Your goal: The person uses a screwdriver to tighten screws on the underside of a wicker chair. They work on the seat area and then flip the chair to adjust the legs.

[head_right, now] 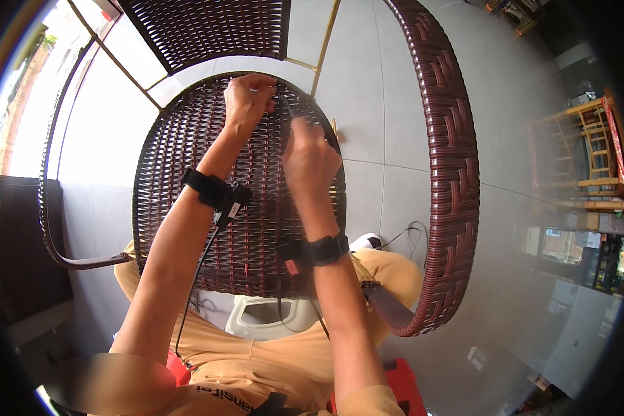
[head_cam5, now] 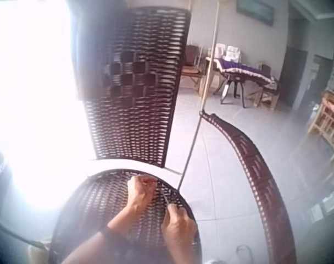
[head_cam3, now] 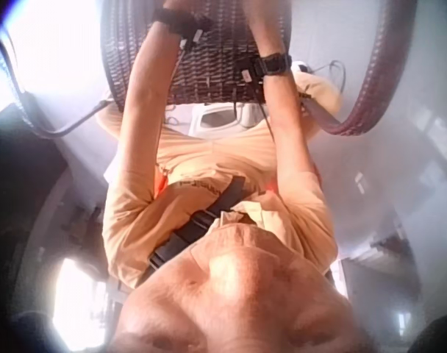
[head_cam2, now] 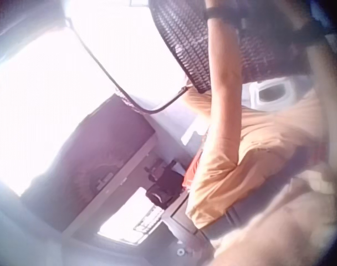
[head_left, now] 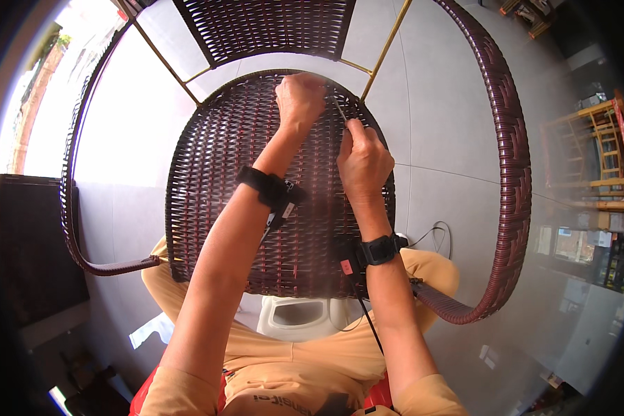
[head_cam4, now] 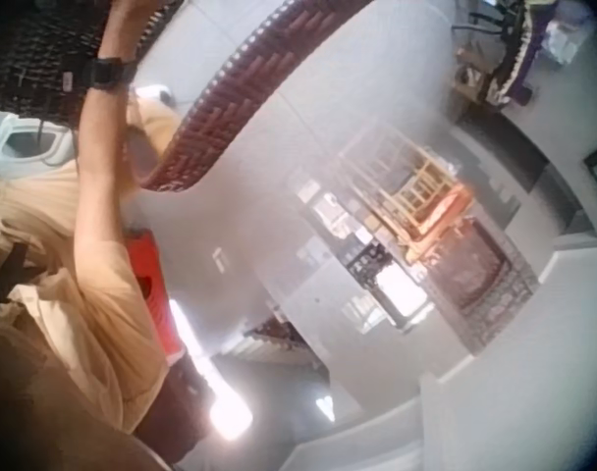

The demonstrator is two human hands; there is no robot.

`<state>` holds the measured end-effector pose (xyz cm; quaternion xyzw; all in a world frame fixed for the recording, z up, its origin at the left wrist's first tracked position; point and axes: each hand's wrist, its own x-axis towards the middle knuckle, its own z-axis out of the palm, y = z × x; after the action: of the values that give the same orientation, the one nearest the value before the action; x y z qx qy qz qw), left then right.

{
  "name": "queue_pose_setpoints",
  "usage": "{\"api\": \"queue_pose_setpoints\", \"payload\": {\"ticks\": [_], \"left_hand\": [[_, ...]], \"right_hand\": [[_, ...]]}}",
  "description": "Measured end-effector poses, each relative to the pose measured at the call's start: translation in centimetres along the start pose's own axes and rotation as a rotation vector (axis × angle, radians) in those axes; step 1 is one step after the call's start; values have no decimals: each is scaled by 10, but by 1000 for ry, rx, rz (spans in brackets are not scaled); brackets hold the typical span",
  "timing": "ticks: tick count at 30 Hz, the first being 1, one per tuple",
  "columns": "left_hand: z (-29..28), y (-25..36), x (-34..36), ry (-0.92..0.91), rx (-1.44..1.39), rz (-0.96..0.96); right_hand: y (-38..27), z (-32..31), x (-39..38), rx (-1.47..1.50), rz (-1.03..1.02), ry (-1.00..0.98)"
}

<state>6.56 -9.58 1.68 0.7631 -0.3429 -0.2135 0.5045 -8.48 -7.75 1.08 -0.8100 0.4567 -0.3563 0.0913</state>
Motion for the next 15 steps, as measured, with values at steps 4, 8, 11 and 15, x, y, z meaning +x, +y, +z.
{"api": "queue_pose_setpoints", "payload": {"ticks": [4,8,11,15], "left_hand": [[-2,-2,1,-39,50,63],[1,-1,0,-39,107,113],[2,-8,5,-26,132,151],[6,-9,7,15,93,124]], "right_hand": [[1,2,0,32,2,33],[3,4,-1,24,-24,65],[1,4,0,27,-24,53],[1,3,0,22,-12,43]]}}
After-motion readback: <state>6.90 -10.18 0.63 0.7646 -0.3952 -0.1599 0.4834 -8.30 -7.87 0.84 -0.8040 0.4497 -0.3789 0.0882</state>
